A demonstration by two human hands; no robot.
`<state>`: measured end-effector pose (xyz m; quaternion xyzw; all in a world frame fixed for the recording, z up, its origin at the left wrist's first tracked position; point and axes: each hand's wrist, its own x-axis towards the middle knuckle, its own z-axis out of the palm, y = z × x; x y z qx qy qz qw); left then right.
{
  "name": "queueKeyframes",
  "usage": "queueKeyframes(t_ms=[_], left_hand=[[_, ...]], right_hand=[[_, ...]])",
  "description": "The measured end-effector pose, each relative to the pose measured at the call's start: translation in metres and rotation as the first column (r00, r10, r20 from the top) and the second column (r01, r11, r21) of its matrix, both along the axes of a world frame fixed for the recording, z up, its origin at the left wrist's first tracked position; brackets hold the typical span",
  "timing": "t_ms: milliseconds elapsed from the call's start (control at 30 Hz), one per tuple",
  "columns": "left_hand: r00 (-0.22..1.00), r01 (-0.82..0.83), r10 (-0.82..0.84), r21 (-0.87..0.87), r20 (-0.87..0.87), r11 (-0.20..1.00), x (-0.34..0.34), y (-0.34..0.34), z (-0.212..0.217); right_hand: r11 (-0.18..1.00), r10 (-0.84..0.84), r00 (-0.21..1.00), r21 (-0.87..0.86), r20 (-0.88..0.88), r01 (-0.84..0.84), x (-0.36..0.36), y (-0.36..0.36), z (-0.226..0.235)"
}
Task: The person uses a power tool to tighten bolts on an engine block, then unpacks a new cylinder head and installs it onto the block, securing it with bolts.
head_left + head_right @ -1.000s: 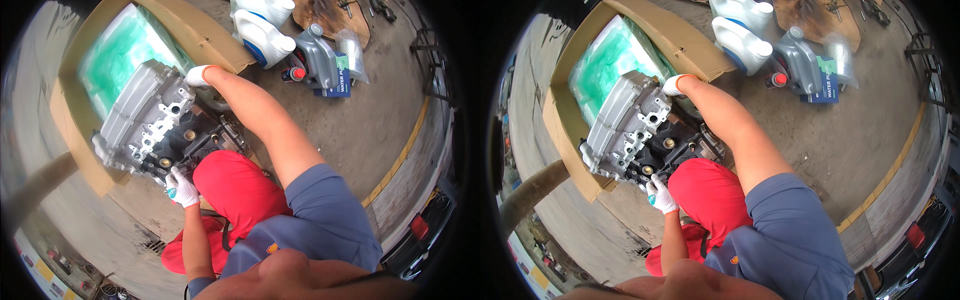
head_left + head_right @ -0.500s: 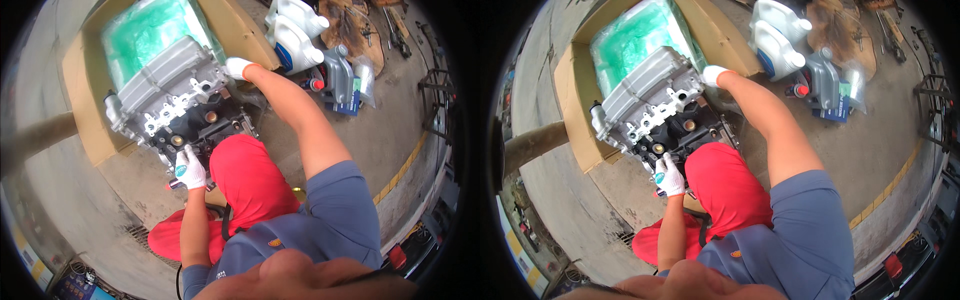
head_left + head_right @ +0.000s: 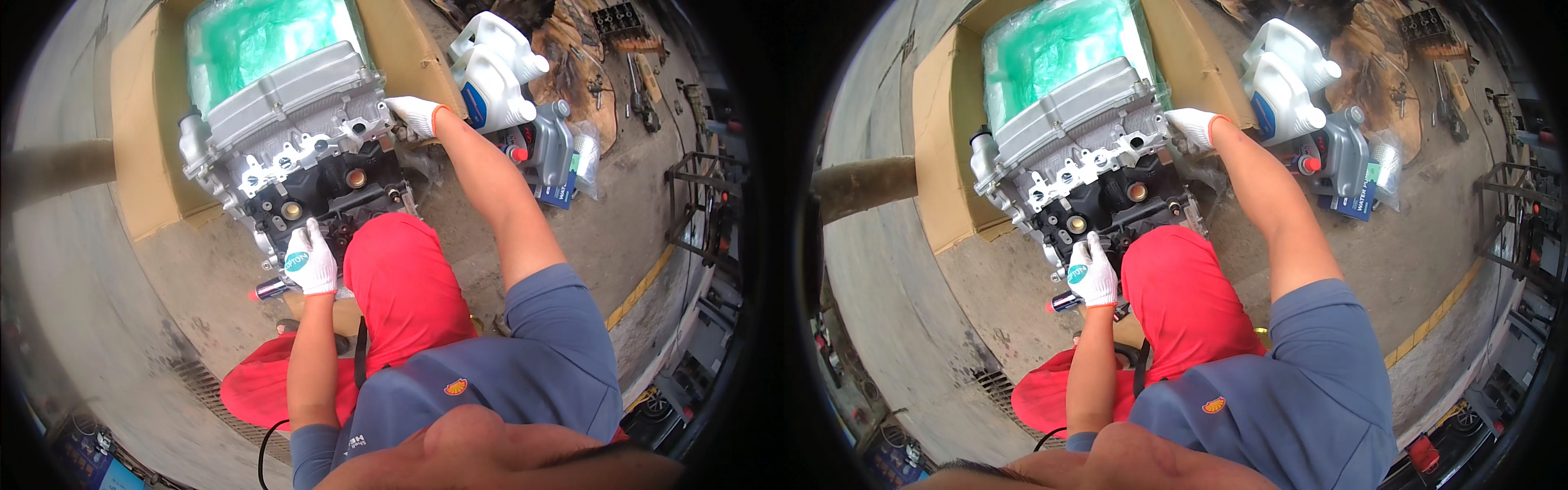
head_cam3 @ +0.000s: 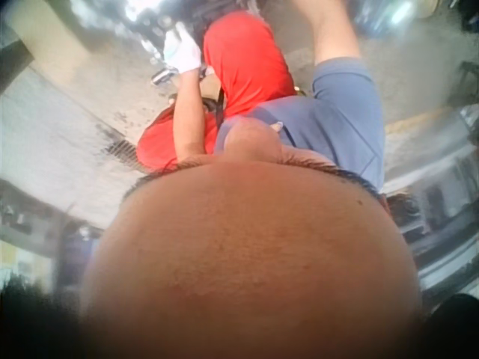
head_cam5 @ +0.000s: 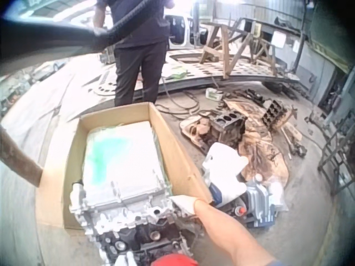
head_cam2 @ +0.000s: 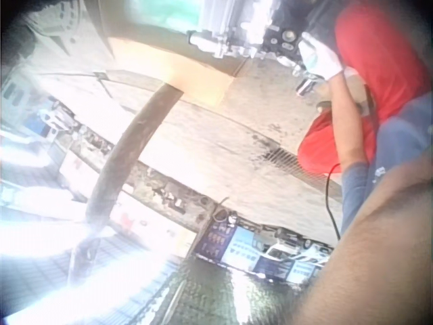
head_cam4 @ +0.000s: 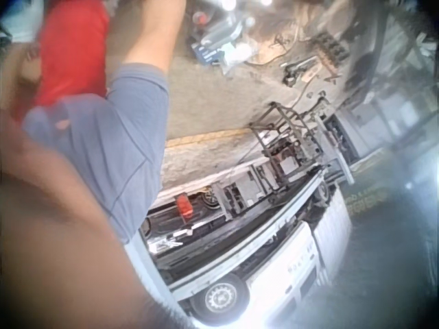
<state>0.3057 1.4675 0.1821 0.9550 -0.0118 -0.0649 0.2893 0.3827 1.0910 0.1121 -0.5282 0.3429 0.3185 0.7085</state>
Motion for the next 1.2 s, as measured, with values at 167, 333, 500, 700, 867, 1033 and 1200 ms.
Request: queueKeyframes(t_ms=[167, 333, 500, 700, 867, 1033, 1200], left_hand=[[1.000, -0.001, 0.000, 0.041, 0.013, 0.999, 0.002, 0.005, -0.004], [0.999, 0.002, -0.002, 0.001, 0.040, 1.000, 0.002, 0.005, -0.002], [0.999, 0.025, -0.027, 0.043, 0.045, 0.999, 0.002, 0.013, -0.012], [0.998, 0.039, -0.042, 0.059, 0.048, 0.998, 0.002, 0.005, 0.002], [0.997, 0.042, -0.044, 0.030, 0.065, 0.999, 0.004, 0.005, 0.005], [0.998, 0.056, -0.056, 0.015, 0.009, 0.998, 0.005, 0.009, 0.005], [0.997, 0.073, -0.073, 0.016, 0.017, 0.997, 0.005, 0.009, 0.007]], right_hand=[[0.936, 0.187, 0.971, -0.326, 0.149, -0.131, -0.003, 0.013, 0.021], [0.969, 0.016, 0.963, -0.241, 0.269, 0.051, -0.016, 0.019, -0.008], [0.951, -0.309, 0.925, 0.080, 0.223, 0.298, -0.030, 0.032, -0.014], [0.937, -0.344, 0.895, 0.052, 0.284, 0.344, -0.031, 0.036, 0.001], [0.887, -0.458, 0.853, 0.073, 0.249, 0.455, -0.039, 0.042, -0.017], [0.869, -0.496, 0.842, 0.123, 0.213, 0.480, -0.042, 0.050, -0.008], [0.811, -0.526, 0.851, 0.289, -0.021, 0.508, -0.060, 0.061, 0.030]])
